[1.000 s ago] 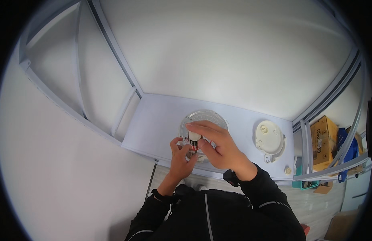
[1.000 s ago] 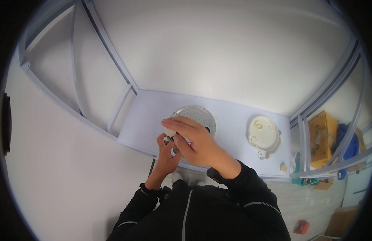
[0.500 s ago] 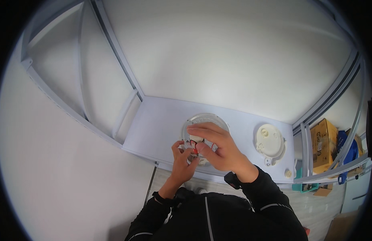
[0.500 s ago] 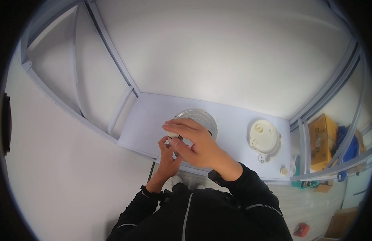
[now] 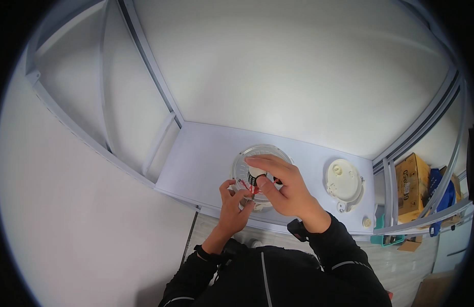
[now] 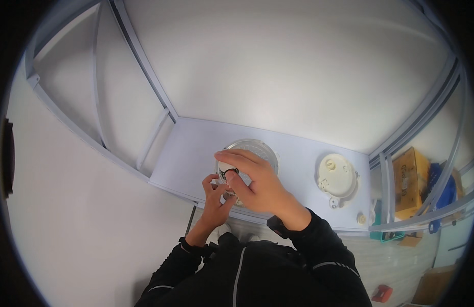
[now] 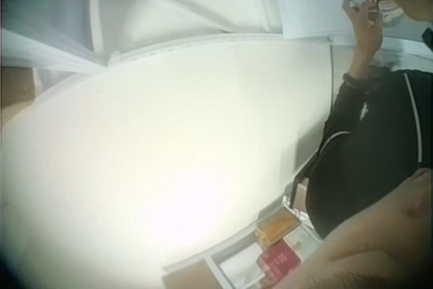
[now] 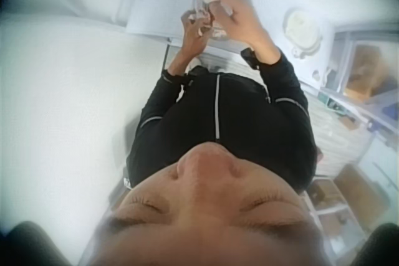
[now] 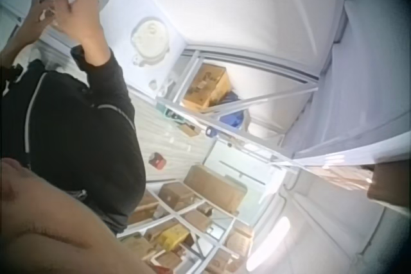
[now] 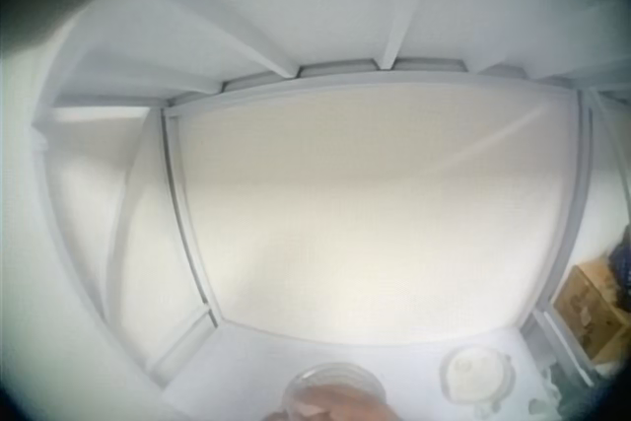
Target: The person uses a screwdriver to remove screws from a white plastic cover, then attaches a light bulb to wires on a circular base. The person handles the cover, screwdriver, light bulb, and wires throughout the process.
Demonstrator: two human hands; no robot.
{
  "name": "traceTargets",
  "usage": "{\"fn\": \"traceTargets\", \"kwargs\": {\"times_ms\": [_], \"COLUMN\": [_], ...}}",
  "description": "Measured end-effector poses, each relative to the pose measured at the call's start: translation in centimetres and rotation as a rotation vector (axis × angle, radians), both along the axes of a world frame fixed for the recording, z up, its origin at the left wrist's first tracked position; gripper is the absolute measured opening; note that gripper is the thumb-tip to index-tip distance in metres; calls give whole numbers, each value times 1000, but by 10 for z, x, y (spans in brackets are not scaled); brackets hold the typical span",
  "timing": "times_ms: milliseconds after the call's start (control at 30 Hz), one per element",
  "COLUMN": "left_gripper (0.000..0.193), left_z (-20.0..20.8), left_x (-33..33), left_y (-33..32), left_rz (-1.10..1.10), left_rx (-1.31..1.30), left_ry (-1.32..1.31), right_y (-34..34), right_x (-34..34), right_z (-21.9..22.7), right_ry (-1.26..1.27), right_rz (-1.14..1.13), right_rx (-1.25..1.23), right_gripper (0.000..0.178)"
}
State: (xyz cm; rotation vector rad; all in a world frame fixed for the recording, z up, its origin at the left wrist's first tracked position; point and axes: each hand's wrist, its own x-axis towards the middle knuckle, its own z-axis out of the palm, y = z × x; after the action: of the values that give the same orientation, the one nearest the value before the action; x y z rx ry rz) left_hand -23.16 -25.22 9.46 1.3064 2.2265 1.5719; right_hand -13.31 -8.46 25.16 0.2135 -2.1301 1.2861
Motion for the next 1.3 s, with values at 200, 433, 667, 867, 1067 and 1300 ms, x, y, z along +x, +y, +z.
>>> {"fn": "traceTargets", "kwargs": {"times_ms": [200,433,667,867,1067,1300], "left_gripper": [29,28,26,25,25,26], "left_z": [-5,-2,0,1,-1,1], "left_x": [-1,1,2,3,4,6], "left_y": [0,0,0,1,2,1], "left_rz": [0,0,11,27,37,50], "left_rx": [12,36,39,33,52,48], "left_ry": [26,-27,-31,-12,-21,-55], "right_y": [2,11,9,12,9,12], "right_x": [4,5,10,12,16,18], "right_z": [0,-4,-9,-6,-8,-8], "right_ry": [-29,10,11,31,74,20], "right_rz": [-49,2,-130,-127,-134,-72], "right_rx": [34,23,82,24,29,-39], "right_gripper": [46,51,47,48,47,47]}}
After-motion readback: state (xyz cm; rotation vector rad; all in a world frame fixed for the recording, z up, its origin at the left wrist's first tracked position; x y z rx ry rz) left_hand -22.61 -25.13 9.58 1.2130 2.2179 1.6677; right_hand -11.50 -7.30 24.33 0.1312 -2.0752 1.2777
